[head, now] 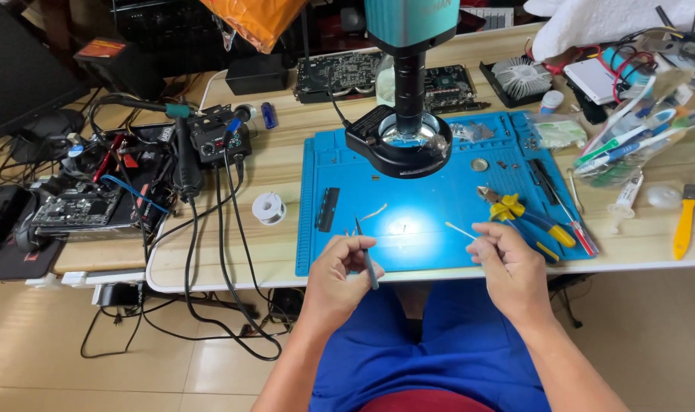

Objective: Soldering small wires onto a circuit board using a soldering iron and tweezers under a digital microscope.

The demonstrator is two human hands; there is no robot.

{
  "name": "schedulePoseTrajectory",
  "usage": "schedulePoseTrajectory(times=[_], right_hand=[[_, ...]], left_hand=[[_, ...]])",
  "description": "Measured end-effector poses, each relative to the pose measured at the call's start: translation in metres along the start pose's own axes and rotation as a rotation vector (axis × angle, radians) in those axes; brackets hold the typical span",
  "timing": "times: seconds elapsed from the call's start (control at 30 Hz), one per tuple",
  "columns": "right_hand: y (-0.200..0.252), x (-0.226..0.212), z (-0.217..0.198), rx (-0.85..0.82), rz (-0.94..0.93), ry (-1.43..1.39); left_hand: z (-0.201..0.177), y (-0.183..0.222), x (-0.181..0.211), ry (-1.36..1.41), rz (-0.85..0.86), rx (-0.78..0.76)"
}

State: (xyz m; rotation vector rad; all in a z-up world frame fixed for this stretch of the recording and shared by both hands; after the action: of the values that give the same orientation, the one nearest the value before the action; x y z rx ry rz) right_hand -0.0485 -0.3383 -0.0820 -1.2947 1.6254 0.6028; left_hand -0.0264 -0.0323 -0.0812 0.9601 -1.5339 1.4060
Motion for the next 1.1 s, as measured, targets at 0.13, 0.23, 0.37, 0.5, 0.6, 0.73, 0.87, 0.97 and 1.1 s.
schedulePoseTrajectory(times=[0.13,0.23,0.37,0.5,0.6,0.73,0.87,0.97,1.1], right_hand=[[-0.011,-0.014,0.004,-0.056,0.01,0.006],[-0.024,-0.014,0.017,-0.085,-0.039,0.094],[-0.038,-0.012,0.035,-0.094,-0.164,0.121],[-0.039,-0.004,0.042,-0.081,-0.191,0.13],[-0.038,-0.003,0.047,-0.063,-0.243,0.177],[-0.035,-0.009,0.044,-0.057,-0.232,0.169],[-0.034,-0.01,0.042,-0.052,-0.224,0.145],[-0.035,-0.009,0.042,-0.041,-0.229,0.158],[-0.037,-0.008,0.044,-0.045,-0.245,0.182]], left_hand=[[-0.007,-0.006,0.015,-0.005,0.143,0.078],[-0.002,-0.018,0.023,0.03,0.24,0.071],[0.009,-0.031,0.016,-0.019,0.347,0.038],[0.008,-0.035,-0.004,-0.156,0.244,-0.005],[0.005,-0.039,-0.002,-0.266,0.24,-0.051],[0.009,-0.05,-0.008,-0.269,0.217,-0.054],[0.023,-0.062,-0.013,-0.238,0.189,-0.099],[0.024,-0.068,-0.034,-0.212,0.136,-0.118],[0.02,-0.069,-0.047,-0.183,0.064,-0.096]])
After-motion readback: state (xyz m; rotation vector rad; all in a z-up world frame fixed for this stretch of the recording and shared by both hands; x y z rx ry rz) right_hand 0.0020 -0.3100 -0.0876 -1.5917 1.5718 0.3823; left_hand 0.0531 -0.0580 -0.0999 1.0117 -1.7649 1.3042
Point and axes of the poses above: each hand's wrist, its own y-axis away from the middle knuckle, its own z-axis out of the palm, x = y × z, the point moved 9 cm from there along -y, towards the middle knuckle, and after that the axes turned 9 degrees about z, right-handed, at the moved point
